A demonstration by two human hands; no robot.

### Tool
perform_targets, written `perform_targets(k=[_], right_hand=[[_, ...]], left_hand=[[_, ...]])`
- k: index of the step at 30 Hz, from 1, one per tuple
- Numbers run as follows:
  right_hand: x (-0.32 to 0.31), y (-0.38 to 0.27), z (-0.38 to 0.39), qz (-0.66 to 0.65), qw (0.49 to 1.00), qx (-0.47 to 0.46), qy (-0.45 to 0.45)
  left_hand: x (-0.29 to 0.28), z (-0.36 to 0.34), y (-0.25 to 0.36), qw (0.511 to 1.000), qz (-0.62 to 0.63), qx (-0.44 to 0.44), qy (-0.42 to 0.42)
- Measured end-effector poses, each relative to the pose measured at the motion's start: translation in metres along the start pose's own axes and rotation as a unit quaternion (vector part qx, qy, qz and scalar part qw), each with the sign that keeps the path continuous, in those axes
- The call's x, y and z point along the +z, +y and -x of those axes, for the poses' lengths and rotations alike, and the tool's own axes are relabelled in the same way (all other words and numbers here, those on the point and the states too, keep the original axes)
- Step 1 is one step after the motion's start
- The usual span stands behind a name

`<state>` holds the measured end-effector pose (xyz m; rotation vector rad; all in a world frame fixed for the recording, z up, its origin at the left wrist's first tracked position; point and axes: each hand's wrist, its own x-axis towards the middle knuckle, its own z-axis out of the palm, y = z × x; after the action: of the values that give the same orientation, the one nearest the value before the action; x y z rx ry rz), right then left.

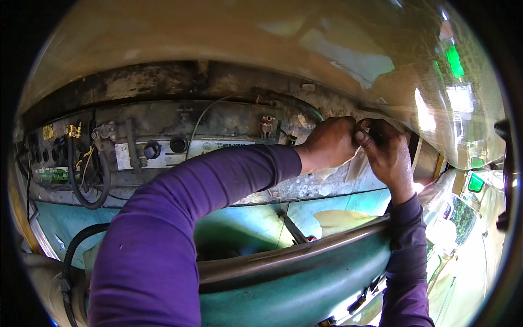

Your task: The person works under the hood of a vehicle, using pliers and a wrench to adjust components near the engine. They pour liquid from a funnel into the engine and wipe the area with a cloth.

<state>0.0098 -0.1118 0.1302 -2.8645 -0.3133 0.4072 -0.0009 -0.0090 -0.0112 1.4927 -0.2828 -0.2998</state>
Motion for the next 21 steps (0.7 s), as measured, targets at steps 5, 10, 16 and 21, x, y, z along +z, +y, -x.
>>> perform_targets(k=[5, 10, 16, 21], right_hand=[[0.011, 0.002, -0.007, -0.009, 1.000, 0.003, 0.026], [0.010, 0.002, -0.007, 0.081, 0.995, -0.045, 0.034], [0.001, 0.021, -0.007, -0.202, 0.975, 0.035, -0.087], [-0.007, 0.035, -0.006, -0.222, 0.961, 0.045, -0.157]], left_hand=[[0.005, 0.005, 0.003, 1.000, 0.000, 0.007, 0.013], [0.005, 0.005, 0.006, 0.999, -0.006, -0.027, -0.024], [0.006, 0.006, 0.003, 0.995, 0.078, 0.051, 0.045], [0.000, 0.004, 0.003, 0.999, 0.009, -0.006, -0.048]])
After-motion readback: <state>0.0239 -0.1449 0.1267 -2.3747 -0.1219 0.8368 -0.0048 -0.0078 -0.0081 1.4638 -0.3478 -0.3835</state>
